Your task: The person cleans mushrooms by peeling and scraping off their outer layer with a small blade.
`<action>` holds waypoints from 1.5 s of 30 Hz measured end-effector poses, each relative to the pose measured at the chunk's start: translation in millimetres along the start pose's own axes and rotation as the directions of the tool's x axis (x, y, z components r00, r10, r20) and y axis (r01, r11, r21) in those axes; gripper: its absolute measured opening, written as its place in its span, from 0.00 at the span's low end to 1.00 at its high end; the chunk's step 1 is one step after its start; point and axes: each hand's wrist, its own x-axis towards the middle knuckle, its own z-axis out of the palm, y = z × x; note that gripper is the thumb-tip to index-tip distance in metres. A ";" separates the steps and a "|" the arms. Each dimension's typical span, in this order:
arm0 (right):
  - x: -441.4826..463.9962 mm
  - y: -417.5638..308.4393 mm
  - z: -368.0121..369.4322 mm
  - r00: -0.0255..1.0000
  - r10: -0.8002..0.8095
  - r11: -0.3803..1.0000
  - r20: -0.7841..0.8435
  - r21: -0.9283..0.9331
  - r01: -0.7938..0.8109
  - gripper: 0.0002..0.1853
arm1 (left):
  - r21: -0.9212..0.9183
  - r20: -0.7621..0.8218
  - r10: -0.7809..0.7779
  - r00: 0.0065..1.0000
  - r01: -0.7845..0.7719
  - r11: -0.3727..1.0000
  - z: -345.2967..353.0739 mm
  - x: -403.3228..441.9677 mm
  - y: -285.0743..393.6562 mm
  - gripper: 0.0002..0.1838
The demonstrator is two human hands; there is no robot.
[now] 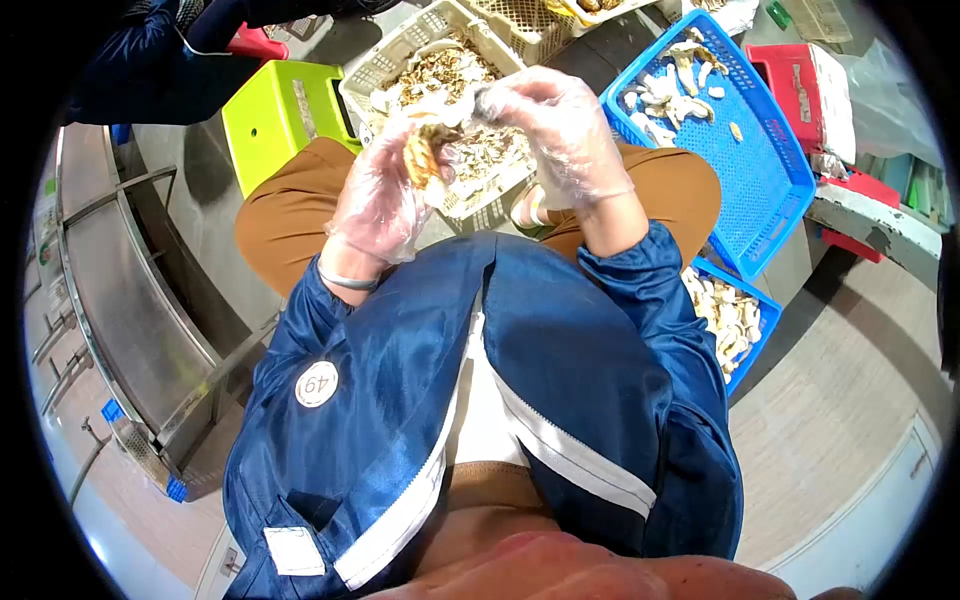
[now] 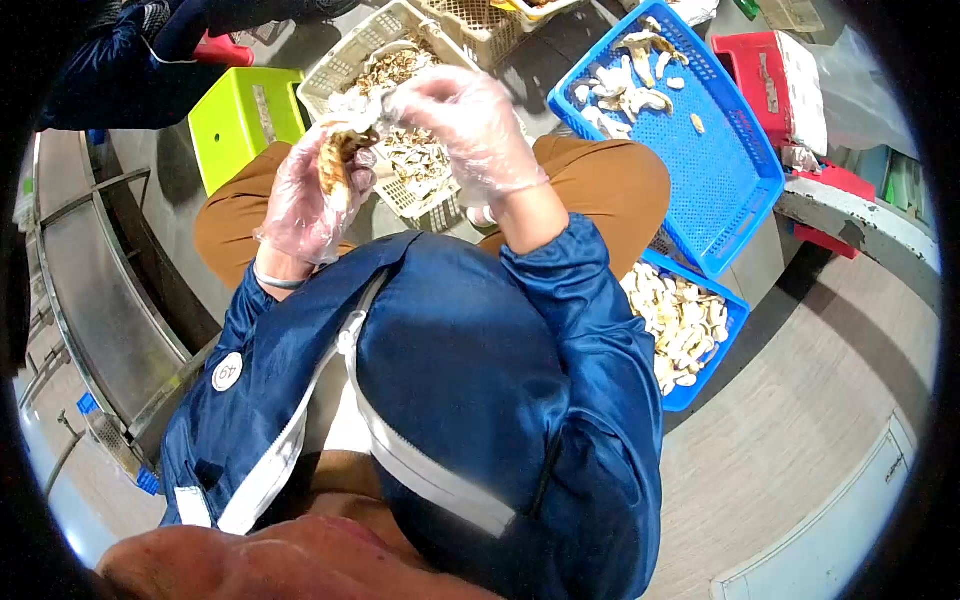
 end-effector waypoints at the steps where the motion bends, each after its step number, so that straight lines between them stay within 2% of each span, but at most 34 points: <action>1: 4.8 5.5 -6.9 0.999 -0.013 0.995 -0.051 -0.096 0.008 0.09 | -0.101 0.036 -0.039 0.999 0.043 0.994 1.5 2.1 1.5 0.23; 2: 6.9 5.3 -11.1 0.994 -0.034 0.981 -0.101 -0.194 0.013 0.09 | -0.168 0.007 -0.078 0.997 0.078 0.983 1.0 3.2 3.8 0.25; 4: 5.2 6.6 -13.9 0.978 -0.203 0.839 -0.051 -0.524 0.147 0.09 | -0.219 0.108 -0.058 0.992 0.081 0.972 4.8 4.0 4.6 0.25; 5: 2.2 1.8 -7.2 0.945 -0.326 0.759 0.027 -0.589 0.279 0.09 | -0.252 0.084 -0.064 0.994 0.083 0.964 3.2 4.6 5.4 0.25; 6: -3.8 -8.6 2.8 0.957 -0.289 0.771 0.030 -0.585 0.252 0.09 | -0.286 0.061 -0.074 0.995 0.089 0.954 1.1 6.9 6.3 0.25; 7: -6.6 -14.8 8.5 0.943 -0.321 0.714 0.083 -0.633 0.299 0.08 | -0.311 -0.016 -0.053 0.998 0.046 0.949 -10.9 12.4 5.8 0.23; 8: -6.9 -18.2 12.3 0.925 -0.353 0.650 0.140 -0.675 0.350 0.08 | -0.285 0.024 -0.036 0.999 0.042 0.958 -16.6 14.4 2.7 0.23; 10: -5.8 -17.4 18.3 0.867 -0.450 0.574 0.215 -0.673 0.465 0.07 | -0.233 0.097 -0.001 0.995 0.023 0.972 -25.3 14.6 -0.8 0.22; 11: -6.1 -14.6 22.1 0.880 -0.436 0.643 0.191 -0.618 0.452 0.07 | -0.086 -0.016 0.057 0.998 -0.058 0.995 14.2 2.8 -4.3 0.16; 14: -2.7 -6.3 18.7 0.882 -0.424 0.685 0.207 -0.563 0.461 0.06 | -0.059 0.032 0.062 0.998 -0.060 0.996 8.2 6.1 -7.2 0.17; 15: -4.2 -7.0 18.8 0.885 -0.414 0.643 0.213 -0.620 0.450 0.05 | -0.019 0.042 0.082 0.996 -0.081 0.996 10.2 5.5 -9.0 0.17; 18: -7.4 -1.7 24.5 0.893 -0.428 0.738 0.141 -0.516 0.435 0.05 | 0.009 0.011 0.080 0.997 -0.080 0.997 9.6 5.5 -11.6 0.18; 23: -6.2 -0.7 24.8 0.840 -0.519 0.674 0.158 -0.529 0.516 0.05 | -0.019 0.059 0.099 0.993 -0.098 0.995 9.0 7.5 -15.5 0.18; 27: -6.1 -5.9 24.2 0.803 -0.551 0.548 0.226 -0.628 0.553 0.05 | -0.044 0.037 0.101 0.994 -0.100 0.994 14.9 7.1 -18.2 0.18; 30: -6.5 -5.9 22.2 0.807 -0.549 0.589 0.219 -0.585 0.558 0.07 | -0.133 0.110 0.027 0.994 -0.012 0.991 -2.1 9.4 -12.5 0.18; 31: -6.6 -3.3 20.9 0.835 -0.517 0.653 0.188 -0.545 0.526 0.09 | -0.092 0.154 -0.004 0.988 0.019 0.996 -9.8 9.7 -9.0 0.18; 33: -7.2 -3.6 17.2 0.921 -0.359 0.806 0.154 -0.446 0.389 0.09 | -0.072 0.095 0.006 0.996 0.000 0.997 -4.9 6.8 -7.4 0.18; 35: -8.6 -8.9 14.4 0.982 -0.149 0.909 0.116 -0.375 0.182 0.07 | -0.076 0.072 0.017 0.997 -0.012 0.997 3.5 2.7 -4.3 0.17; 38: -6.4 0.2 11.5 0.995 -0.085 0.975 0.047 -0.200 0.093 0.07 | 0.026 0.026 0.072 0.997 -0.073 0.997 8.8 0.4 -4.3 0.17; 39: -2.8 2.4 6.3 0.993 -0.088 0.957 0.083 -0.269 0.107 0.07 | 0.014 0.036 0.048 0.998 -0.048 0.999 5.3 2.5 -4.4 0.18; 42: -5.1 -2.5 9.4 0.980 -0.139 0.951 0.142 -0.255 0.172 0.06 | -0.001 0.086 0.081 0.993 -0.081 0.997 8.8 2.8 -5.5 0.18; 43: -7.6 -8.0 12.6 0.985 -0.099 0.966 0.142 -0.222 0.129 0.06 | 0.044 0.088 0.131 0.987 -0.135 0.990 12.5 3.0 -6.1 0.18; 45: -3.8 -6.8 13.7 0.932 -0.310 0.834 0.186 -0.417 0.361 0.08 | 0.116 0.055 0.167 0.984 -0.172 0.978 14.8 2.0 -8.4 0.18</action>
